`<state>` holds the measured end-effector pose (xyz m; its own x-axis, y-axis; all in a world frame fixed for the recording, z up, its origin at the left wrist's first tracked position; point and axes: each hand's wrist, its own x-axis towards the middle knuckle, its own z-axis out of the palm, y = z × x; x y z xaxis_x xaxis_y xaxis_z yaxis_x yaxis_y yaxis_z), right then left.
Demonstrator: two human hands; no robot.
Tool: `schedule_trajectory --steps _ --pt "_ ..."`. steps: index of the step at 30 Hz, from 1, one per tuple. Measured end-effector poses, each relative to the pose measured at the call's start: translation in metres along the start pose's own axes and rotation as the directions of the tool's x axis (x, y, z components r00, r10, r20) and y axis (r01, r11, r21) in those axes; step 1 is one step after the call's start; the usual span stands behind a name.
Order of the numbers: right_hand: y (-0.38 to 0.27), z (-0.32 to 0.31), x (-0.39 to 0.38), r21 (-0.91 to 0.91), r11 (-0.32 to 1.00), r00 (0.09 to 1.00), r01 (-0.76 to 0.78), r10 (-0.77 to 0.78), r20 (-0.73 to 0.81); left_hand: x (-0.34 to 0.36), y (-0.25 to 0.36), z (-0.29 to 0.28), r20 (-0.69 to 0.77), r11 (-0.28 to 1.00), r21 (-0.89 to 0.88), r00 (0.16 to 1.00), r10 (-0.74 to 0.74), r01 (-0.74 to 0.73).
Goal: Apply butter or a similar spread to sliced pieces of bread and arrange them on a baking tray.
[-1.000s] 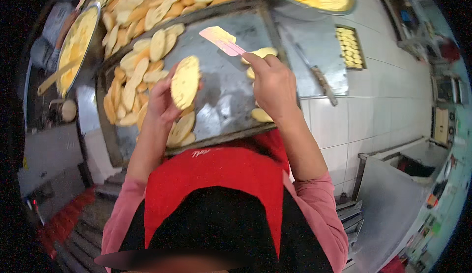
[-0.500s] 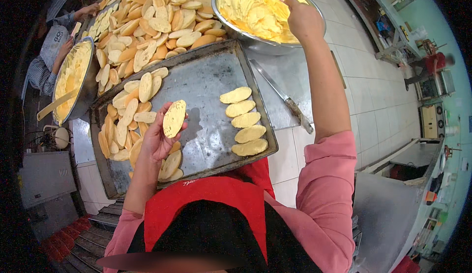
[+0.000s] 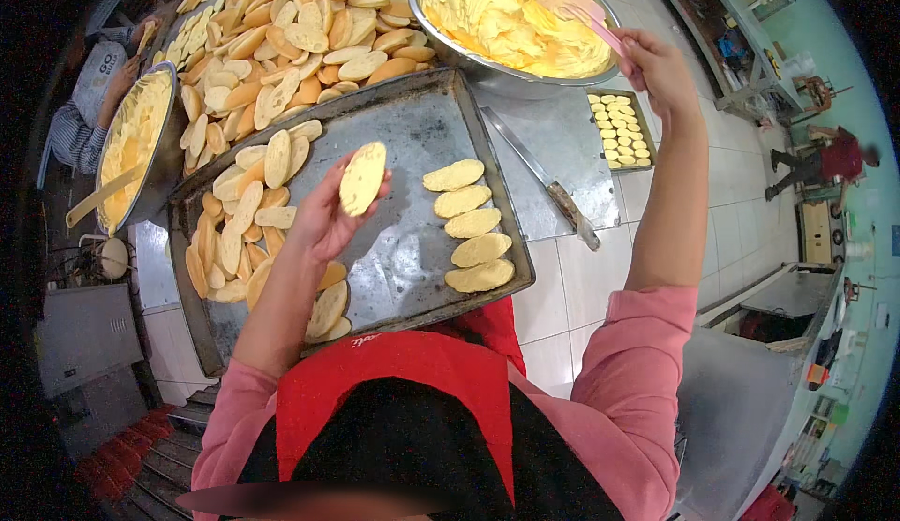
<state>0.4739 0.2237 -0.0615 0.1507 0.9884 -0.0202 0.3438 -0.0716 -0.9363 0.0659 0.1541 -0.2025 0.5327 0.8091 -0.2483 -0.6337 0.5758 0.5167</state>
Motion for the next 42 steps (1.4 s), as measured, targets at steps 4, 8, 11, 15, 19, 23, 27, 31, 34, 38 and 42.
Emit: schedule_trajectory --steps 4,8,11,15,19,23,27,31,34,38,42 --pt "0.014 0.045 -0.047 0.432 0.902 0.999 -0.029 0.014 0.038 0.023 -0.003 0.012 0.061 0.998 -0.07 0.998 0.011 -0.007" --pt "0.038 0.109 -0.113 0.596 0.776 0.97 -0.206 0.082 0.229 0.042 -0.009 0.019 0.124 0.992 -0.119 0.991 0.048 -0.033" --pt "0.052 0.156 -0.148 0.44 0.89 0.992 -0.117 0.083 0.097 0.03 -0.008 0.019 0.125 0.99 -0.128 0.99 0.067 -0.051" --pt "0.059 0.182 -0.169 0.033 0.952 0.952 0.303 -0.305 0.042 0.01 -0.012 0.013 0.026 0.974 -0.222 0.998 0.06 -0.052" --pt "0.048 0.161 -0.179 -0.33 0.755 0.823 0.566 -0.536 0.186 0.002 -0.008 0.006 0.029 0.974 -0.218 0.997 0.075 -0.067" --pt "0.037 0.16 -0.188 -0.422 0.708 0.813 0.566 -0.564 0.144 -0.004 -0.007 -0.01 0.102 0.969 -0.244 0.992 0.072 -0.045" --pt "0.033 0.197 -0.177 -0.658 0.422 0.652 0.623 -0.745 0.139 -0.011 -0.012 -0.004 0.218 0.964 -0.262 0.976 0.014 0.044" --pt "0.035 0.195 -0.165 -0.666 0.572 0.775 0.478 -0.631 0.015 -0.021 -0.009 0.001 0.192 0.986 -0.167 0.98 0.045 -0.012" --pt "0.029 0.191 -0.178 -0.101 0.961 0.965 0.257 -0.261 -0.033 -0.023 -0.004 -0.003 0.117 0.989 -0.005 0.983 0.144 -0.145" --pt "0.015 0.193 -0.192 -0.291 0.864 0.911 0.41 -0.401 0.093 -0.025 0.005 0.0 0.065 0.928 0.284 0.97 0.233 -0.241" --pt "0.006 0.18 -0.2 -0.493 0.719 0.869 0.49 -0.359 0.339 -0.025 0.014 0.001 0.083 0.865 0.413 0.958 0.274 -0.283"
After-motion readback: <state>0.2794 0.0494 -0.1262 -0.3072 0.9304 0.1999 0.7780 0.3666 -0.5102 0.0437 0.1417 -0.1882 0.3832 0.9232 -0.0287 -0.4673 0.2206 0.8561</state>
